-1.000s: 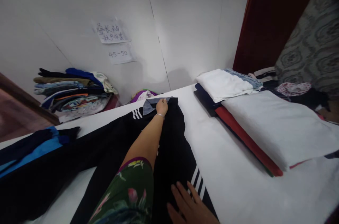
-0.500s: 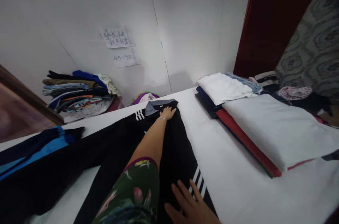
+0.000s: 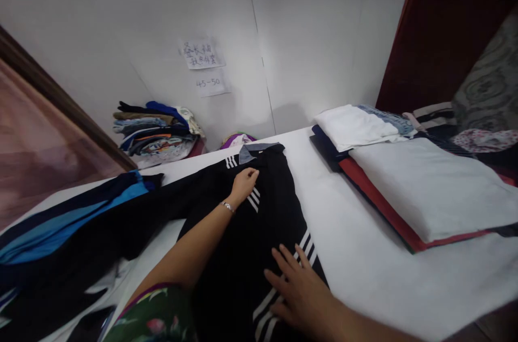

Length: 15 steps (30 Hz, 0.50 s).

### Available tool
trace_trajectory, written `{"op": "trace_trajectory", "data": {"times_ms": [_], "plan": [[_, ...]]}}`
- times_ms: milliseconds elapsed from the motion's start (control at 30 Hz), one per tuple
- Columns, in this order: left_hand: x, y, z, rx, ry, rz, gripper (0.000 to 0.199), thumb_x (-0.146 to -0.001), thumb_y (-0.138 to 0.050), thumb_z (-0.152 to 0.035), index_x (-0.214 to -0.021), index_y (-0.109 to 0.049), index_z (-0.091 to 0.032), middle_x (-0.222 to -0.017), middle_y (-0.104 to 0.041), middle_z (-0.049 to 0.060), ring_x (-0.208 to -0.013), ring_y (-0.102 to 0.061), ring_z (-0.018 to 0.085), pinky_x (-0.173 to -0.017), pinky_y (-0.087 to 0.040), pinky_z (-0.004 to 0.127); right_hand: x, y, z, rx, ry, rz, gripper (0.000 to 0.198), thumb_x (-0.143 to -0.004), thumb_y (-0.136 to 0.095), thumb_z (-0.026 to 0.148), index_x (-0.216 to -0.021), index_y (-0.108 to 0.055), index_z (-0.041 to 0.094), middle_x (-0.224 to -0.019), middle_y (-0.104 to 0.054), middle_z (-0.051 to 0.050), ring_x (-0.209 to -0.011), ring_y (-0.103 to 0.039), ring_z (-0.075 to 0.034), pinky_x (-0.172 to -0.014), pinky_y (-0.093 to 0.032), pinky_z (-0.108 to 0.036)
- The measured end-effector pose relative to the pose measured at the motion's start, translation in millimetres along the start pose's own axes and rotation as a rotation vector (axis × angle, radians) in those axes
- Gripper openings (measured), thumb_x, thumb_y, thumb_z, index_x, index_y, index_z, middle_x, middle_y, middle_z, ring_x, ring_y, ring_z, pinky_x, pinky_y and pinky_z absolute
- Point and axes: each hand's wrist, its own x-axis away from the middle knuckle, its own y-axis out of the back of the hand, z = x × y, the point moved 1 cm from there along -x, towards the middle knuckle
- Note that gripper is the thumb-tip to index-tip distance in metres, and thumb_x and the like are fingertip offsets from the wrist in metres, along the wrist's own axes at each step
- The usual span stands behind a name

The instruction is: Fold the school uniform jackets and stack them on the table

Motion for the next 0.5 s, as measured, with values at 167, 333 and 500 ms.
{"op": "trace_trajectory", "data": {"times_ms": [167,333,500], "plan": [[70,-2,19,0.023,0.167,0.132,0.02,-0.085,-0.054,-0.033,-0.082,-0.068,-0.019,-0.067,-0.068,0.001,-0.053,-0.061,0.013,-0.052,-0.044,0.022,5,14,12,0.071,-0.028,-0.034,0.061,-0.09,-0.053,0.05,-0.144,-0.041,0.026,-0.156,-0.021,-0.014,-0.145,-0.012,-0.034,-0.114,-0.004,-0.062],[81,-17,13,0.023,0.235,0.198,0.03,-0.084,-0.056,-0.045,-0.079,-0.067,-0.018,-0.056,-0.063,0.001,-0.049,-0.059,0.015,-0.05,-0.042,0.024,7,22,19,0.112,-0.039,-0.016,0.056,-0.091,-0.051,0.048,-0.141,-0.045,0.025,-0.154,-0.03,-0.015,-0.145,-0.016,-0.03,-0.115,-0.005,-0.059],[67,-30,-2,-0.001,0.234,0.142,0.023,-0.076,-0.068,-0.036,-0.065,-0.062,-0.017,-0.058,-0.062,0.002,-0.061,-0.063,0.017,-0.056,-0.042,0.024,6,28,23,0.103,-0.086,0.016,0.051,-0.092,-0.048,0.048,-0.137,-0.052,0.023,-0.153,-0.032,-0.015,-0.144,-0.018,-0.031,-0.114,-0.006,-0.058]]}}
